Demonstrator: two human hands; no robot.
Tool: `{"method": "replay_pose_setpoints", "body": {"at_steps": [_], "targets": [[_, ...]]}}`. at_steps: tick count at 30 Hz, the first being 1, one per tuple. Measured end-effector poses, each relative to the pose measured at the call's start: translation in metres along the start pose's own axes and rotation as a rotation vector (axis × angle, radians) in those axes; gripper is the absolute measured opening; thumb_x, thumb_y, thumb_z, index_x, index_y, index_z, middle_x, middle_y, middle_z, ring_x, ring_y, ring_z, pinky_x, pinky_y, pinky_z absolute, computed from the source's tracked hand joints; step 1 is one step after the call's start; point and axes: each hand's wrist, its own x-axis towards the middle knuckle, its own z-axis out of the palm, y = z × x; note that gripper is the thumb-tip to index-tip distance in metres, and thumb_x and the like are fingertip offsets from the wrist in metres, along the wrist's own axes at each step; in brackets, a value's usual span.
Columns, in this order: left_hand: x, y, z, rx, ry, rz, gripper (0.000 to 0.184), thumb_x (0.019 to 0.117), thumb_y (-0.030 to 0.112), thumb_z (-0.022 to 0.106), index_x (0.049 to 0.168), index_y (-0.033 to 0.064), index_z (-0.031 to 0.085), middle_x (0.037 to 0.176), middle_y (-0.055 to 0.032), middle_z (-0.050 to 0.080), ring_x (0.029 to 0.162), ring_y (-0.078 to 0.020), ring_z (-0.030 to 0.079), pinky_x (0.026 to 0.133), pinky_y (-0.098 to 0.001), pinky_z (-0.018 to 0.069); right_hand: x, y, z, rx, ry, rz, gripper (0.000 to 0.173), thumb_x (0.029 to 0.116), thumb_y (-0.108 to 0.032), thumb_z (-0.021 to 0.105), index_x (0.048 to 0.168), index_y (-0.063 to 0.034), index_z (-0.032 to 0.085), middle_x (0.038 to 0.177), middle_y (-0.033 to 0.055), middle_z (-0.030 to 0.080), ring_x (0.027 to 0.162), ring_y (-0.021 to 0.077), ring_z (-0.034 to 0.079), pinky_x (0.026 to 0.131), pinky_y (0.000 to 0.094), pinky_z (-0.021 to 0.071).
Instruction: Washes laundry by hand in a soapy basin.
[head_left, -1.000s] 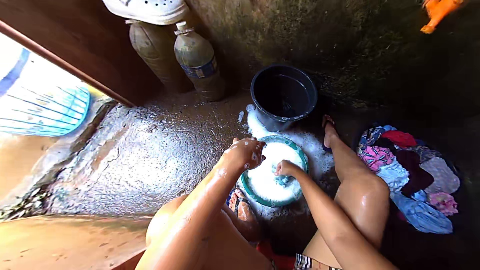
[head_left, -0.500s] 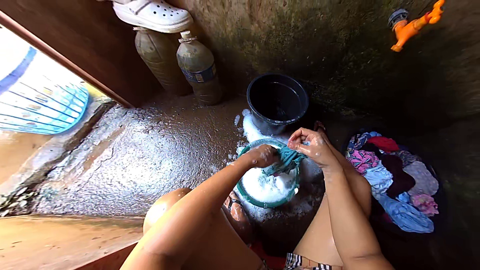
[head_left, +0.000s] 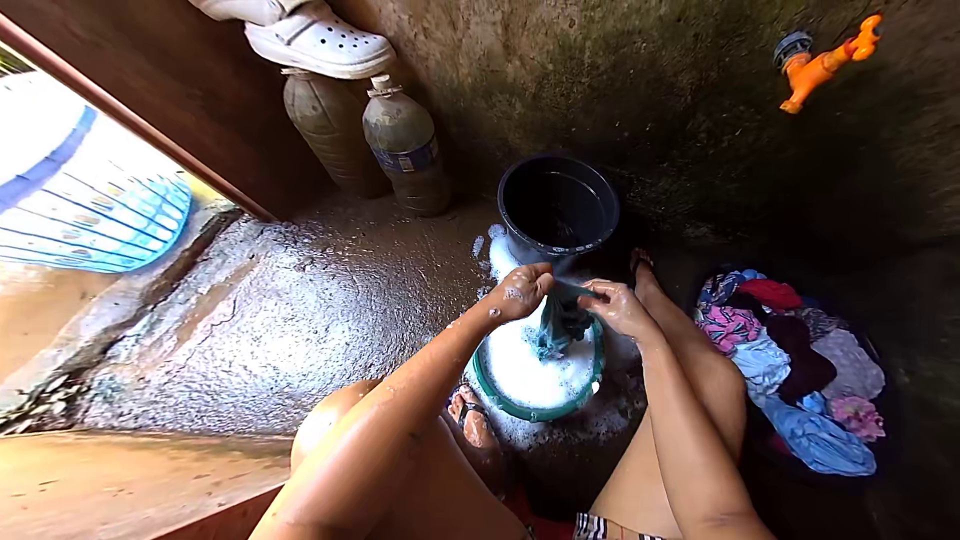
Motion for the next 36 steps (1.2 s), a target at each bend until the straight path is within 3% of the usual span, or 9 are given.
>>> {"method": "replay_pose_setpoints", "body": {"at_steps": [3,8,11,13,16,21,26,31,36], "targets": [[0.0,0.007,0.006,-0.121,0.189,0.006,0.03,0.1087,0.016,0.037,0.094,0.0008,0.058,0.078,-0.0113,0.054,0.071,-0.0198,0.054,0.065,-0.0398,0.0443,-0.001,-0.025,-0.005,0.01,0.145,-0.109,0.016,0.0968,-0.012,0.067,0.093,0.0022,0.073,0.09,0.0052,0.07,0.084,0.0036,0.063,0.081,0.024,0.0536],[0.007,0.015,0.009,-0.183,0.116,0.103,0.025,0.1055,0.029,0.056,0.109,0.0041,0.054,0.081,-0.0057,0.056,0.07,-0.0121,0.055,0.065,-0.0316,0.0478,0.001,-0.054,-0.007,0.052,0.264,-0.262,0.014,0.0985,-0.016,0.066,0.095,-0.0038,0.073,0.089,-0.0014,0.069,0.084,0.0002,0.063,0.081,0.0229,0.0538],[0.008,0.012,0.0,0.159,-0.067,0.084,0.049,0.0876,0.037,0.081,0.116,0.0004,0.064,0.092,-0.0149,0.07,0.086,-0.0282,0.07,0.081,-0.0529,0.0564,-0.002,-0.065,-0.011,0.196,0.332,-0.359,0.01,0.0971,-0.014,0.067,0.09,-0.0085,0.073,0.085,-0.0068,0.067,0.081,-0.0011,0.062,0.077,0.021,0.0543],[0.006,0.005,-0.003,0.37,-0.194,-0.054,0.034,0.0911,0.03,0.076,0.1,-0.0024,0.07,0.093,-0.0218,0.07,0.093,-0.0396,0.067,0.084,-0.0636,0.0498,-0.007,-0.072,-0.015,0.322,0.374,-0.395,0.012,0.0976,-0.014,0.066,0.089,-0.013,0.073,0.085,-0.0104,0.067,0.082,-0.0018,0.062,0.078,0.0205,0.0543],[0.002,-0.006,-0.016,0.474,-0.311,-0.245,0.036,0.0994,0.032,0.067,0.105,-0.0032,0.07,0.106,-0.0247,0.069,0.108,-0.0434,0.065,0.095,-0.068,0.0445,-0.01,-0.07,-0.022,0.414,0.432,-0.357,0.018,0.1026,-0.02,0.059,0.088,-0.0181,0.07,0.081,-0.0125,0.064,0.077,-0.002,0.061,0.074,0.0206,0.0537],[-0.001,0.007,-0.022,-0.015,-0.215,-0.216,0.026,0.1028,0.027,0.062,0.09,0.0041,0.067,0.076,-0.0014,0.06,0.07,-0.0074,0.054,0.069,-0.0298,0.0458,-0.005,-0.026,-0.007,0.006,0.258,-0.054,0.024,0.099,-0.022,0.066,0.094,0.0015,0.07,0.082,0.0058,0.067,0.078,0.009,0.062,0.078,0.0314,0.0543],[-0.006,0.028,-0.008,-0.277,-0.099,-0.183,0.028,0.1069,0.028,0.054,0.097,0.0046,0.067,0.08,-0.0014,0.064,0.071,-0.0056,0.06,0.07,-0.0259,0.051,-0.011,-0.009,0.023,0.021,0.095,-0.011,0.044,0.1002,-0.027,0.063,0.132,0.0036,0.061,0.133,0.0224,0.06,0.12,0.0251,0.061,0.1,0.0361,0.0523],[-0.006,0.027,-0.003,-0.322,-0.082,0.017,0.029,0.1072,0.027,0.054,0.091,0.0067,0.066,0.074,0.0009,0.062,0.067,-0.0039,0.058,0.066,-0.0227,0.0495,-0.006,-0.007,0.036,0.204,0.034,-0.174,0.045,0.0842,-0.013,0.081,0.121,0.0075,0.065,0.114,0.0129,0.072,0.108,0.0089,0.068,0.099,0.0256,0.0546],[-0.021,0.05,-0.022,-0.599,0.08,0.251,0.023,0.0976,0.018,0.059,0.076,0.0129,0.063,0.066,0.0052,0.061,0.059,-0.0024,0.057,0.056,-0.0198,0.0496,0.006,0.039,0.062,0.081,-0.085,-0.051,0.055,0.0812,-0.025,0.084,0.123,0.0046,0.064,0.122,0.0155,0.068,0.117,0.0176,0.063,0.107,0.0343,0.0488]]}}
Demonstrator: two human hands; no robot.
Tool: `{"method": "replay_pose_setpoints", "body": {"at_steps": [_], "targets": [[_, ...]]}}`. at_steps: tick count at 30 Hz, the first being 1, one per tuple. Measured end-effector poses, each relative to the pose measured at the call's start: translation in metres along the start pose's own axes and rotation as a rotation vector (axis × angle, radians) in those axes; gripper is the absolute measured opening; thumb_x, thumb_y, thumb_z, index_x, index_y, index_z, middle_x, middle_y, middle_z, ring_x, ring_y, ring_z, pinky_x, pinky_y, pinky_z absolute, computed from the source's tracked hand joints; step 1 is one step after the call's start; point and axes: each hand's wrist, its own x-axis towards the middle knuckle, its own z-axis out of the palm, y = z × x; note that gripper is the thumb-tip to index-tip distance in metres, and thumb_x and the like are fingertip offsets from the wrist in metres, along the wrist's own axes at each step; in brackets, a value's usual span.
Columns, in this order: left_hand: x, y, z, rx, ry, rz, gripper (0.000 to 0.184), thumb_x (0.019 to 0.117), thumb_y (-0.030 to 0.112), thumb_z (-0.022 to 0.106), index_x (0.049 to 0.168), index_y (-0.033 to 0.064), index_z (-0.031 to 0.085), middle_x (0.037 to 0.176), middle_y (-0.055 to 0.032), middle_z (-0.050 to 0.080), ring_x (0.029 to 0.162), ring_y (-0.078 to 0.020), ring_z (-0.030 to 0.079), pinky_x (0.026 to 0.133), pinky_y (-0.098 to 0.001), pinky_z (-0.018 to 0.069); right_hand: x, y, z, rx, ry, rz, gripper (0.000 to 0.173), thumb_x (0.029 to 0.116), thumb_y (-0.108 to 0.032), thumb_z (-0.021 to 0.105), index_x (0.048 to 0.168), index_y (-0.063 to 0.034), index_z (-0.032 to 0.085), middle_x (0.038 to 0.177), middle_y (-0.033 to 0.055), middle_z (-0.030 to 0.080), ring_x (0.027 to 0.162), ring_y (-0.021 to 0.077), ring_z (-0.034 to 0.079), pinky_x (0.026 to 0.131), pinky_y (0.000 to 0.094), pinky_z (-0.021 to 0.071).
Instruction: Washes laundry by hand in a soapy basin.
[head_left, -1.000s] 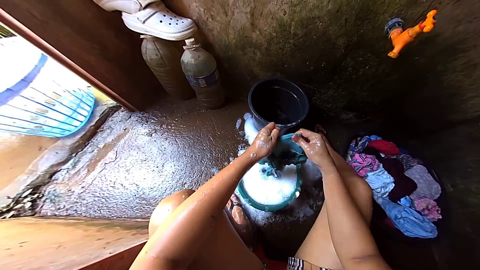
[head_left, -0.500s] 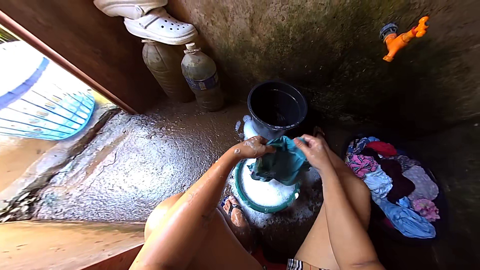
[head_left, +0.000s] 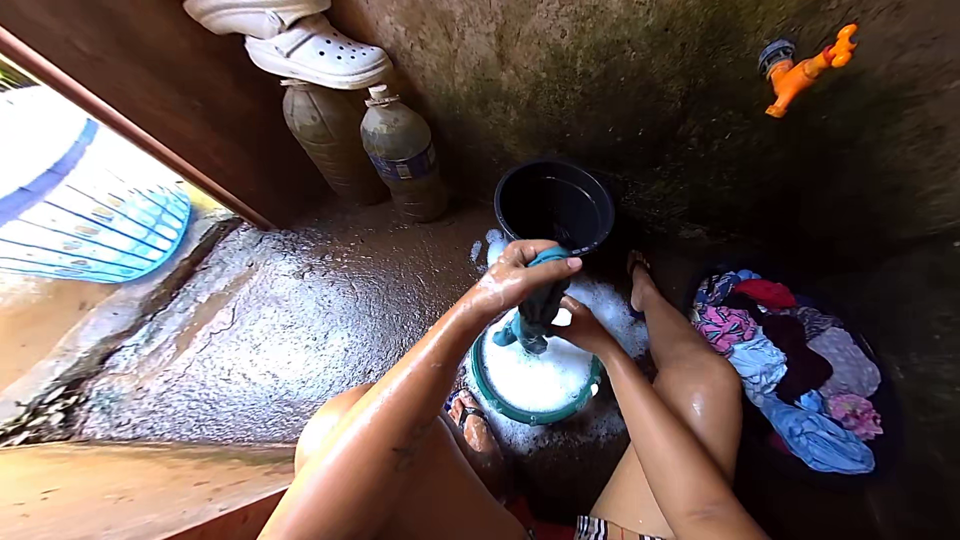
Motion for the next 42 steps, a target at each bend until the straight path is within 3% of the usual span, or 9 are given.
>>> {"method": "replay_pose_setpoints", "body": {"at_steps": [3,9,14,17,23,27,34,38,42], "targets": [[-0.002,0.013,-0.014,-0.233,-0.011,0.112,0.021,0.0952,0.022,0.058,0.075,0.0217,0.066,0.071,0.0089,0.067,0.065,-0.0002,0.063,0.062,-0.0198,0.054,-0.004,0.03,0.02,-0.068,-0.053,0.129,0.054,0.0889,-0.018,0.074,0.133,0.0095,0.06,0.139,0.0266,0.059,0.133,0.0313,0.054,0.116,0.0419,0.0401],[-0.003,0.007,-0.028,0.173,0.084,-0.055,0.025,0.0973,0.019,0.062,0.073,0.013,0.062,0.064,0.0073,0.059,0.059,-0.0008,0.056,0.058,-0.0214,0.049,-0.011,0.035,0.03,0.557,0.199,0.278,0.035,0.1033,-0.005,0.046,0.134,0.0093,0.052,0.118,0.0133,0.066,0.101,0.0103,0.065,0.09,0.0291,0.0562],[-0.001,-0.035,-0.015,0.98,-0.16,-0.44,0.035,0.0976,0.037,0.068,0.091,0.0034,0.072,0.087,-0.0167,0.069,0.088,-0.0359,0.067,0.078,-0.0622,0.0512,0.0,-0.008,-0.006,0.163,0.107,0.193,0.025,0.1,-0.005,0.058,0.119,0.009,0.067,0.115,0.018,0.07,0.107,0.0124,0.065,0.099,0.0297,0.0518],[0.004,-0.053,-0.003,1.003,-0.292,-0.573,0.042,0.0956,0.041,0.07,0.101,-0.0008,0.072,0.1,-0.0222,0.07,0.103,-0.0421,0.066,0.088,-0.0682,0.0481,0.001,-0.039,-0.009,0.114,0.145,0.276,0.024,0.0977,-0.006,0.063,0.117,0.0068,0.067,0.111,0.0162,0.069,0.099,0.0129,0.065,0.089,0.0295,0.0538],[0.005,-0.061,0.025,0.928,-0.267,-0.608,0.058,0.0977,0.046,0.065,0.116,-0.0089,0.062,0.114,-0.0289,0.065,0.113,-0.0442,0.062,0.096,-0.0633,0.0468,-0.007,-0.088,-0.006,0.434,0.303,0.215,0.046,0.0986,0.001,0.06,0.142,0.0003,0.046,0.092,0.0152,0.07,0.065,0.0131,0.067,0.059,0.0275,0.0578],[0.008,-0.048,0.011,0.725,-0.067,-0.482,0.023,0.1018,0.011,0.057,0.112,-0.0064,0.067,0.103,-0.0246,0.068,0.098,-0.0366,0.066,0.09,-0.056,0.0502,-0.014,-0.09,-0.025,0.387,0.357,0.02,0.018,0.1005,0.001,0.057,0.114,0.0067,0.068,0.093,0.01,0.075,0.071,0.0128,0.073,0.066,0.0268,0.0629],[-0.002,-0.032,-0.014,0.422,0.064,-0.113,0.022,0.1083,0.018,0.05,0.096,0.0049,0.063,0.072,-0.0025,0.055,0.059,-0.0059,0.049,0.056,-0.0229,0.0425,-0.016,-0.073,-0.057,0.131,0.392,-0.055,0.006,0.0942,0.001,0.068,0.097,0.0047,0.072,0.078,0.0057,0.074,0.067,0.008,0.072,0.066,0.0233,0.0618],[-0.002,-0.03,-0.007,0.358,0.132,-0.148,0.028,0.1115,0.024,0.041,0.096,0.0085,0.059,0.074,-0.0005,0.051,0.064,-0.0058,0.048,0.06,-0.024,0.0412,-0.018,-0.069,-0.061,0.007,0.349,-0.21,0.01,0.0938,-0.007,0.067,0.09,0.0014,0.071,0.115,0.008,0.062,0.107,0.0088,0.06,0.095,0.0253,0.0532],[-0.001,-0.024,0.001,0.39,0.188,-0.091,0.026,0.1051,0.029,0.057,0.087,0.0099,0.056,0.064,0.0002,0.048,0.053,-0.0063,0.044,0.05,-0.0222,0.0361,-0.017,-0.078,-0.049,0.083,0.346,-0.212,0.015,0.1033,-0.008,0.051,0.095,-0.0033,0.063,0.086,-0.0037,0.06,0.083,-0.0014,0.058,0.081,0.0206,0.0509]]}}
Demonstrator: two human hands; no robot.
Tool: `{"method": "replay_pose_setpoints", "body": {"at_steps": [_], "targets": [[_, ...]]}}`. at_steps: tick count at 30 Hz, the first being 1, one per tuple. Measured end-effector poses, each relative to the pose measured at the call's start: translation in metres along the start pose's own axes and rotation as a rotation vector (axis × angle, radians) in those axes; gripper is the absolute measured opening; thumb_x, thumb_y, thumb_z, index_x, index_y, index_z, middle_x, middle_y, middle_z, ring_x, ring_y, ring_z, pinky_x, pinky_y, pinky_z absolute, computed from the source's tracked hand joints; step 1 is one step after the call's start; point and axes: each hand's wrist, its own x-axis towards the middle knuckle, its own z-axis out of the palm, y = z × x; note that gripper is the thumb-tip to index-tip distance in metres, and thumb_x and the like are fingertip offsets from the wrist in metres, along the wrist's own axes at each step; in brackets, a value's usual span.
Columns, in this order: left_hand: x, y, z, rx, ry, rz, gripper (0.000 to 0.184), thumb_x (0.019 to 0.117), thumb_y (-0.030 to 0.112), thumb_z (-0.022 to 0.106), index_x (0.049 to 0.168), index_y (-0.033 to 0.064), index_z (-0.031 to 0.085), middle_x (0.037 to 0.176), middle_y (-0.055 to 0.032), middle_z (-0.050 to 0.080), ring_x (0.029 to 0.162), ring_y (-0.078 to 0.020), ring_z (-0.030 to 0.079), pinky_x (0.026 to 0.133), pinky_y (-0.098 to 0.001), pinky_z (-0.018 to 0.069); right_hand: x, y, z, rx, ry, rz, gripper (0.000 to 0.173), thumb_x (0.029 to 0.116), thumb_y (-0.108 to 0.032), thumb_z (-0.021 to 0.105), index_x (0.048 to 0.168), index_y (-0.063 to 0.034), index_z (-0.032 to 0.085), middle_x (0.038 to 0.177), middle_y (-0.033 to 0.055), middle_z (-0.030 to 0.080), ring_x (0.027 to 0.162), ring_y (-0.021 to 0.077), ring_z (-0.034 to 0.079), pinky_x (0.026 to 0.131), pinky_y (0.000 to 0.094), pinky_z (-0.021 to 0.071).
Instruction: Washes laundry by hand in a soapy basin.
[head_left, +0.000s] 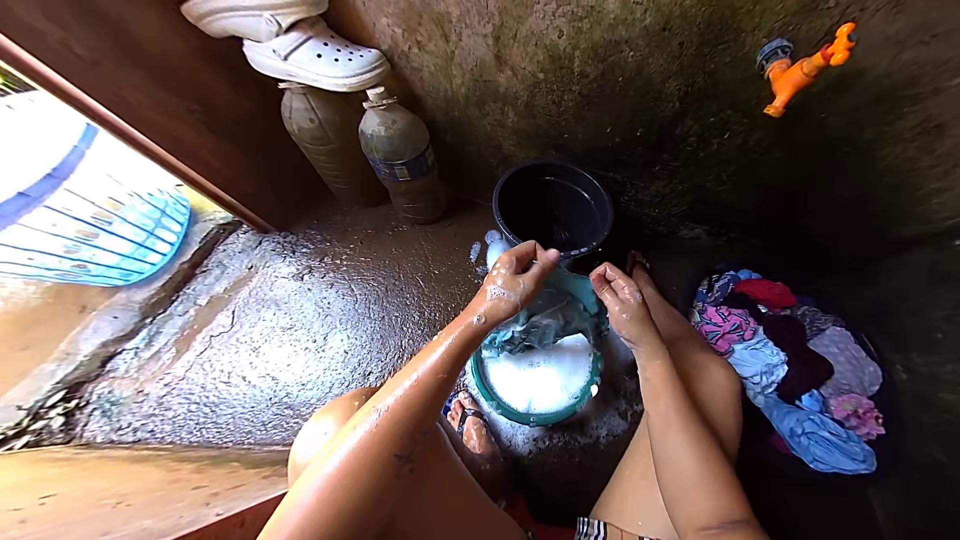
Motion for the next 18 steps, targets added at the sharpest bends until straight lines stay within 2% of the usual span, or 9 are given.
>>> {"method": "replay_pose_setpoints", "body": {"at_steps": [2,3,4,7,11,13,15,16,18], "targets": [[0.003,0.004,0.002,0.151,0.012,-0.004,0.038,0.0853,0.039,0.082,0.086,0.0092,0.058,0.066,-0.002,0.052,0.057,-0.0135,0.05,0.053,-0.0332,0.0429,0.0,-0.008,0.01,-0.035,0.038,-0.031,0.015,0.1041,-0.008,0.052,0.097,-0.0019,0.063,0.084,-0.003,0.06,0.08,-0.0022,0.058,0.079,0.0188,0.0508],[0.005,0.003,0.003,0.264,0.008,-0.016,0.047,0.076,0.048,0.087,0.086,0.0101,0.061,0.067,-0.0027,0.055,0.062,-0.0174,0.054,0.057,-0.0403,0.0464,0.0,-0.012,0.015,-0.056,0.067,-0.061,0.015,0.1037,-0.008,0.052,0.098,-0.0011,0.064,0.084,-0.0023,0.061,0.08,-0.0021,0.058,0.078,0.0184,0.0511],[0.006,0.002,0.004,0.367,-0.004,-0.026,0.054,0.0713,0.057,0.087,0.086,0.0109,0.063,0.069,-0.0035,0.058,0.065,-0.0208,0.058,0.061,-0.0463,0.0484,0.0,-0.017,0.019,-0.075,0.106,-0.086,0.014,0.1033,-0.009,0.053,0.098,-0.0014,0.064,0.084,-0.0026,0.062,0.079,-0.0027,0.059,0.077,0.0174,0.0511],[0.006,0.007,0.004,0.49,-0.04,-0.049,0.056,0.0741,0.061,0.084,0.093,0.0111,0.066,0.073,-0.0054,0.062,0.07,-0.0253,0.062,0.064,-0.0524,0.0497,0.001,-0.026,0.023,-0.111,0.195,-0.115,0.013,0.1035,-0.01,0.054,0.098,-0.0032,0.064,0.083,-0.0031,0.061,0.076,-0.0027,0.059,0.074,0.0164,0.0507],[0.002,0.014,0.006,0.609,-0.034,-0.066,0.035,0.0856,0.041,0.079,0.098,0.0102,0.068,0.077,-0.01,0.066,0.075,-0.0324,0.066,0.064,-0.0571,0.0496,0.0,-0.041,0.022,-0.118,0.218,-0.162,0.013,0.103,-0.009,0.054,0.097,-0.0033,0.064,0.085,-0.0032,0.062,0.08,-0.0028,0.059,0.076,0.0159,0.0511],[0.001,0.009,0.013,0.659,0.033,-0.146,0.028,0.0845,0.033,0.078,0.099,0.0107,0.068,0.079,-0.0125,0.067,0.078,-0.0355,0.067,0.064,-0.0583,0.0489,-0.001,-0.054,0.024,-0.094,0.182,-0.193,0.013,0.103,-0.009,0.054,0.097,-0.0038,0.064,0.087,-0.0034,0.062,0.082,-0.0029,0.059,0.077,0.0155,0.0514],[0.004,-0.006,0.018,0.754,0.093,-0.144,0.031,0.0799,0.022,0.08,0.104,0.0069,0.068,0.092,-0.017,0.07,0.088,-0.0394,0.068,0.071,-0.0608,0.0513,0.0,-0.064,0.024,-0.057,0.163,-0.247,0.013,0.1032,-0.008,0.053,0.097,-0.0041,0.064,0.09,-0.0033,0.063,0.085,-0.002,0.06,0.078,0.0167,0.0521],[0.007,-0.02,0.018,0.794,0.102,-0.118,0.035,0.0771,0.016,0.081,0.107,0.004,0.068,0.101,-0.0196,0.069,0.096,-0.041,0.067,0.08,-0.0617,0.0504,0.001,-0.067,0.021,-0.033,0.17,-0.271,0.014,0.104,-0.009,0.052,0.099,-0.005,0.065,0.092,-0.0037,0.064,0.088,-0.001,0.061,0.081,0.0189,0.0536],[0.01,-0.046,0.013,0.863,0.036,-0.212,0.044,0.0773,0.014,0.081,0.117,0.0023,0.067,0.118,-0.0245,0.065,0.109,-0.0454,0.062,0.09,-0.0659,0.0471,0.006,-0.072,0.003,0.02,0.239,-0.288,0.017,0.1059,-0.013,0.05,0.103,-0.0095,0.066,0.097,-0.0064,0.065,0.092,0.0008,0.062,0.084,0.0245,0.0549]]}}
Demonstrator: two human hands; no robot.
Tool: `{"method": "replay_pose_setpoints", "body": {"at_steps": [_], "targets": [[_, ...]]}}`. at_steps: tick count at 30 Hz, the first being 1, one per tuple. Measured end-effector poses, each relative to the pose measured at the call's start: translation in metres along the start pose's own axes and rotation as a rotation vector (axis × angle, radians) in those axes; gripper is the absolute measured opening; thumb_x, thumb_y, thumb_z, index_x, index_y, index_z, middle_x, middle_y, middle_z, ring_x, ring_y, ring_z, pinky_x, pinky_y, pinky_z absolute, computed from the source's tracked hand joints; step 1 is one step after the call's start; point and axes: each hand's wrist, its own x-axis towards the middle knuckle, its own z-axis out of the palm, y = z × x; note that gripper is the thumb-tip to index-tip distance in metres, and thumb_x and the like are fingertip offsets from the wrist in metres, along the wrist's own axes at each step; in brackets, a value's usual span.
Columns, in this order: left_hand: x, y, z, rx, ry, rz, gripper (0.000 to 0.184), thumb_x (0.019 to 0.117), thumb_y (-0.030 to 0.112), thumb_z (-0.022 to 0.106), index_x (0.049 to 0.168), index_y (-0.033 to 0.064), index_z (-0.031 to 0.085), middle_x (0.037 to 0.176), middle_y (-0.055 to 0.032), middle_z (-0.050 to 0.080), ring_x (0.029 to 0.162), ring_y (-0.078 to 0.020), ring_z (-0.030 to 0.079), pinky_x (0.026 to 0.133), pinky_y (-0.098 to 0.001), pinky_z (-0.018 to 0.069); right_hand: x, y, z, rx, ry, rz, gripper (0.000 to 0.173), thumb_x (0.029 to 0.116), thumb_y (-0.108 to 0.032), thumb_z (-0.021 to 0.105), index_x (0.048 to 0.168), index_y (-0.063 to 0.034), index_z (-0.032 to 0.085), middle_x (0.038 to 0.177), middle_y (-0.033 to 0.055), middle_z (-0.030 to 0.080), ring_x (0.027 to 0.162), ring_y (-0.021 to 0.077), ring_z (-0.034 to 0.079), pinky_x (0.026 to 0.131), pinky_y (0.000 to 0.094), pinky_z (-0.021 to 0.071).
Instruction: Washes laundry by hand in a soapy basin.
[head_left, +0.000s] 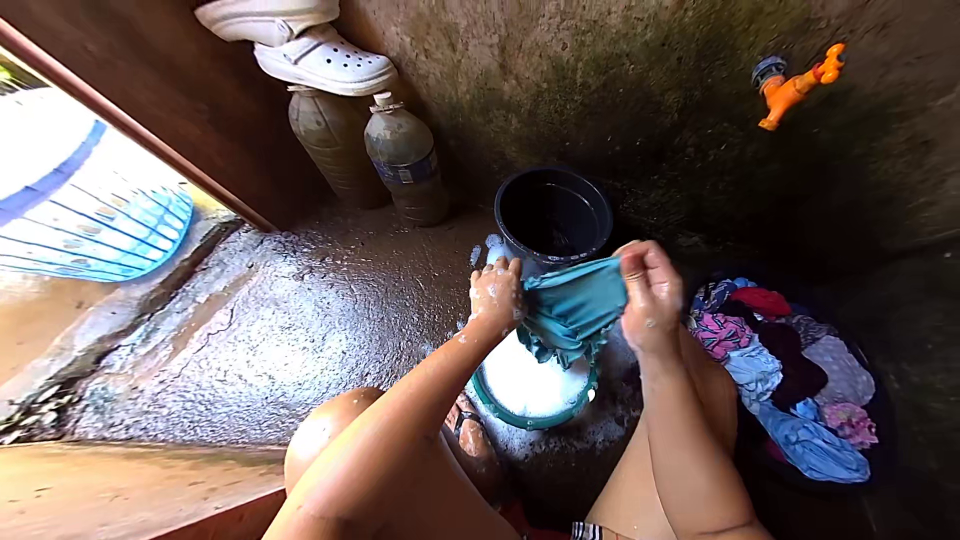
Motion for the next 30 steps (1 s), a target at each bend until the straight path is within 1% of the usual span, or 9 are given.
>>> {"method": "replay_pose_setpoints", "body": {"at_steps": [4,6,11,15,18,20,24,27,30], "targets": [[0.007,-0.015,-0.009,-0.131,-0.278,-0.344,0.027,0.0923,0.019,0.069,0.108,-0.0026,0.069,0.11,-0.0275,0.068,0.106,-0.045,0.066,0.084,-0.0663,0.0506,0.019,-0.003,-0.042,-0.007,0.261,0.021,0.019,0.1074,-0.014,0.047,0.103,-0.015,0.065,0.092,-0.0112,0.065,0.086,-0.0003,0.064,0.081,0.024,0.0565],[0.011,-0.021,-0.013,-0.637,-0.26,-0.514,0.026,0.1005,0.011,0.057,0.117,-0.0092,0.062,0.108,-0.0238,0.066,0.096,-0.0309,0.066,0.083,-0.048,0.0552,0.02,0.01,-0.057,-0.035,0.373,0.101,0.017,0.1074,-0.016,0.047,0.099,-0.0149,0.062,0.084,-0.0109,0.061,0.079,-0.0007,0.062,0.078,0.0234,0.0561],[0.002,0.0,-0.025,-1.4,-0.265,-0.666,0.028,0.1041,0.027,0.041,0.111,0.0057,0.057,0.089,-0.0106,0.064,0.075,-0.0211,0.064,0.065,-0.0387,0.0548,-0.009,0.075,-0.066,-0.227,0.387,0.483,0.028,0.1077,-0.019,0.049,0.106,0.0053,0.063,0.089,0.0094,0.061,0.083,0.0111,0.061,0.082,0.032,0.0539],[-0.008,0.024,-0.021,-1.435,-0.401,-0.412,0.02,0.1052,0.019,0.042,0.104,0.0072,0.059,0.086,-0.0044,0.064,0.078,-0.0146,0.064,0.073,-0.0346,0.0549,-0.035,0.099,-0.058,-0.37,0.066,0.593,0.036,0.1042,-0.021,0.057,0.121,0.0103,0.062,0.117,0.0241,0.066,0.105,0.026,0.064,0.094,0.0405,0.0526],[-0.012,0.035,-0.029,-1.362,-0.475,-0.217,0.021,0.1062,0.016,0.042,0.102,0.0066,0.061,0.086,-0.0003,0.065,0.081,-0.0094,0.064,0.078,-0.03,0.0552,-0.047,0.105,-0.039,-0.216,-0.385,0.412,0.081,0.0862,-0.045,0.074,0.144,0.0076,0.05,0.15,0.0277,0.047,0.124,0.0307,0.057,0.097,0.04,0.0518],[-0.014,0.037,-0.036,-1.272,-0.504,-0.087,0.022,0.1052,0.018,0.045,0.102,0.0071,0.064,0.088,0.0005,0.066,0.083,-0.0082,0.065,0.079,-0.0298,0.0553,-0.055,0.109,-0.014,-0.124,-0.493,0.417,0.083,0.0737,-0.043,0.086,0.135,0.0068,0.059,0.142,0.0252,0.055,0.13,0.0291,0.054,0.108,0.0404,0.0466],[-0.003,0.01,-0.04,-0.627,-0.491,0.104,0.048,0.085,0.017,0.084,0.124,0.0002,0.062,0.109,-0.0119,0.07,0.101,-0.0182,0.067,0.095,-0.039,0.0541,-0.046,0.107,0.007,0.004,-0.408,0.486,0.025,0.0898,-0.002,0.07,0.111,0.0107,0.069,0.106,0.0145,0.073,0.1,0.0102,0.069,0.095,0.0287,0.0558],[0.007,-0.021,-0.028,-0.109,-0.633,-0.004,0.045,0.0896,0.025,0.079,0.115,-0.0084,0.065,0.114,-0.0282,0.065,0.112,-0.0424,0.062,0.098,-0.0646,0.045,-0.038,0.098,0.014,0.313,-0.135,0.502,0.019,0.1008,-0.013,0.057,0.106,0.0032,0.065,0.097,0.0041,0.07,0.093,0.0065,0.067,0.09,0.0309,0.0575],[-0.001,-0.023,-0.052,-0.489,-0.548,-0.001,0.017,0.0985,0.013,0.066,0.104,-0.0029,0.067,0.096,-0.0099,0.065,0.088,-0.0137,0.06,0.085,-0.0348,0.0495,-0.037,0.101,0.013,0.081,-0.35,0.369,0.042,0.087,-0.022,0.077,0.113,0.0086,0.063,0.103,0.0094,0.069,0.097,0.0072,0.065,0.093,0.028,0.0546]]}}
